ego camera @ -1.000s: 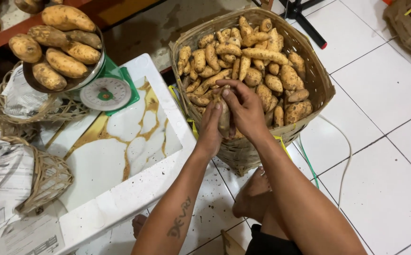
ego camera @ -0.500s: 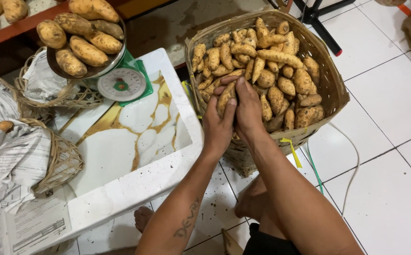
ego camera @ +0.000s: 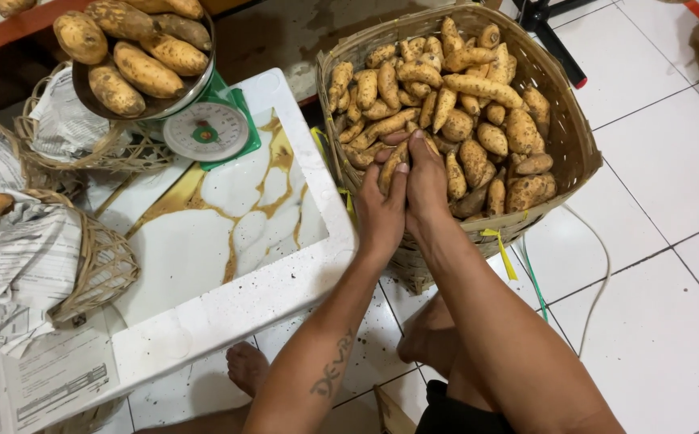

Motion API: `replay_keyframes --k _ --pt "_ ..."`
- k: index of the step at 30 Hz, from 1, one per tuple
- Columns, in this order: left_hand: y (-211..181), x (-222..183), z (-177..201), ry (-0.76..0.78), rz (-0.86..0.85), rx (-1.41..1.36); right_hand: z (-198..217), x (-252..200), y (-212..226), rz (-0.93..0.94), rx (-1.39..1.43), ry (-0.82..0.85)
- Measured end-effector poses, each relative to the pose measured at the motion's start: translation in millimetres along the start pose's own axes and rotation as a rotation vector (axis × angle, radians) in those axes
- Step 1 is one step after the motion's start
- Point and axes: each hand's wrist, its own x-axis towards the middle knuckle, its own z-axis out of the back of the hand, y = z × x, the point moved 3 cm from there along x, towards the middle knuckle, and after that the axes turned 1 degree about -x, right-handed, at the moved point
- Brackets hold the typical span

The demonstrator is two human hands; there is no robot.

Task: A person is sitting on a tiled floor, manually peeling and cleaning sweet potatoes by rubbing the skin with their hands and sorting them into various woven baskets.

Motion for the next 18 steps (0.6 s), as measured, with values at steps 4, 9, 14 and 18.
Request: replay_keyframes --k 4,9,14,18 --pt "9 -3 -7 0.007 -0.002 0.01 18 3 -3 -0.046 0.002 -0.057" --pt "13 -1 -11 0.033 -0.025 0.0 23 1 6 -0.077 0.044 -0.088" --pt "11 15 -4 0.033 0.032 -0.114 6 4 19 0.025 0.03 -0.013" --pt "75 56 2 0.174 0.205 -0.335 -4 0 30 0.052 -0.304 0.091"
